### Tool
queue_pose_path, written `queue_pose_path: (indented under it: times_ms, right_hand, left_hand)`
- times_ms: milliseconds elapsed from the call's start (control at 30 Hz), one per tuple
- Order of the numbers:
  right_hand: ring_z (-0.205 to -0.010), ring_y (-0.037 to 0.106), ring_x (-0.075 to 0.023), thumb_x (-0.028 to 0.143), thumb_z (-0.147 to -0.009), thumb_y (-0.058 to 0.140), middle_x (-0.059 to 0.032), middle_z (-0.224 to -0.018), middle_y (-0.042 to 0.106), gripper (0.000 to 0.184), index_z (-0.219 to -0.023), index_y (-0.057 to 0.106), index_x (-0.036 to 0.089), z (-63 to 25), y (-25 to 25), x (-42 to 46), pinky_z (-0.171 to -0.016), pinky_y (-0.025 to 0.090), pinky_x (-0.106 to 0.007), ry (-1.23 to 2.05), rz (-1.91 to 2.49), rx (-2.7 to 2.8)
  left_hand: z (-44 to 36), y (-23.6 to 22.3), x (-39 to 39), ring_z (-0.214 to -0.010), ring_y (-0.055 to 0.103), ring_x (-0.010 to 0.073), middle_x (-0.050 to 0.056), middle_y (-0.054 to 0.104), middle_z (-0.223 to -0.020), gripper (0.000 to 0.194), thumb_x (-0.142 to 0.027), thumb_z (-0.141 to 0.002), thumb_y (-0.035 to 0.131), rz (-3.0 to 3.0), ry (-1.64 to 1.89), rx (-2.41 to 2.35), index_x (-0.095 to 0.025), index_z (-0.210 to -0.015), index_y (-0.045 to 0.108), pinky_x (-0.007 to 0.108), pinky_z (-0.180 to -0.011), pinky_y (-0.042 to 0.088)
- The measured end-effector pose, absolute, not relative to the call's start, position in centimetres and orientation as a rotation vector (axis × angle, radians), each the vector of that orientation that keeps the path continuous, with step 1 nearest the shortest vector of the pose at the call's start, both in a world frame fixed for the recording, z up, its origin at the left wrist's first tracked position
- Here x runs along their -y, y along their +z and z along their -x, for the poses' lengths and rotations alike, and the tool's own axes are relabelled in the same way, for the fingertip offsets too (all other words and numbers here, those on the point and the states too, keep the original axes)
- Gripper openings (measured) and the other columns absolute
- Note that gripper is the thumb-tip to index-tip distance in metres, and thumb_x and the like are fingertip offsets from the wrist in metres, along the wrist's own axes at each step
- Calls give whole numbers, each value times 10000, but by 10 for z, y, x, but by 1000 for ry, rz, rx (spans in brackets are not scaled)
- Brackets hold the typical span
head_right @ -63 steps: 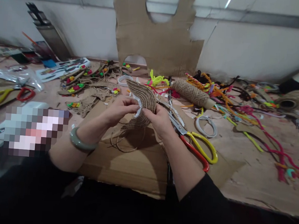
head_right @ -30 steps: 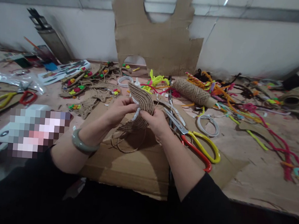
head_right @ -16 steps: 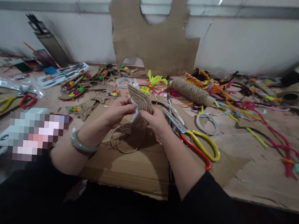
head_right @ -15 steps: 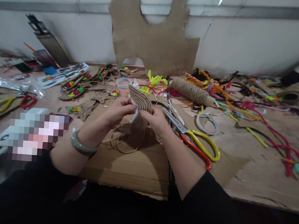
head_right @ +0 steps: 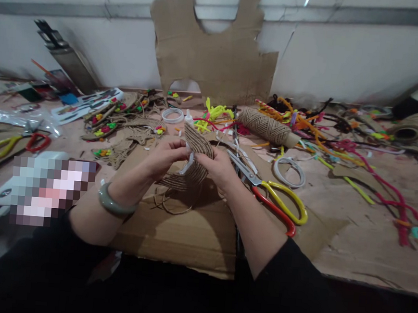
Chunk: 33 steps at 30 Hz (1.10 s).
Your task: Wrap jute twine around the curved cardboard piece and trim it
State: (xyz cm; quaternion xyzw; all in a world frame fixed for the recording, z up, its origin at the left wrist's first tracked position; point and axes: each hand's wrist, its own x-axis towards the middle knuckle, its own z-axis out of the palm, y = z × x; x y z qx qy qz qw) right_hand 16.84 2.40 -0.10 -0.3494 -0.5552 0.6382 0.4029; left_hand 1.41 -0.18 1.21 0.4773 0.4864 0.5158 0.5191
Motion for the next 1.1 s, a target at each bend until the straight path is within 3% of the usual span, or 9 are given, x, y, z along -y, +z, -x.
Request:
queue_pose_path:
  times_ms: [667, 833, 1000, 1100]
  right_hand:
    - [-687, 569, -151, 348, -637, 709, -13, -779, 656, 263, -834, 655, 182, -168, -1, -25, -680, 468, -317, 1616, 891, 1399]
    - [-749, 601, -166, 336, -646, 705, -25, -841, 692, 265, -862, 673, 187, -169, 0, -26, -728, 485, -321, 1598, 892, 1397]
    - [-727, 602, -165, 353, -644, 709, -16, -791, 684, 250, -825, 671, 184, -171, -3, -29, -714, 485, -322, 1608, 895, 1387]
    - [-755, 612, -173, 355, -635, 717, -18, -823, 688, 271, -843, 669, 188, -172, -3, -30, -739, 487, -333, 1598, 897, 1376]
  left_hand:
    - [-13, 19, 2, -573, 535, 85, -10, 594, -580, 171, -147, -779, 623, -1046, 1219, -1233, -137, -609, 608, 255, -676, 432]
    - [-13, 21, 1, -598, 563, 84, -9, 626, -643, 49, -182, -774, 640, -1010, 1206, -1242, -137, -763, 657, 249, -681, 441]
    - [-11, 27, 5, -561, 495, 88, -14, 572, -578, 126, -168, -720, 640, -1305, 1040, -1321, -137, -600, 614, 251, -620, 407]
    - [-11, 28, 7, -530, 454, 86, -24, 541, -574, 105, -177, -703, 637, -1343, 928, -1356, -142, -607, 613, 255, -575, 369]
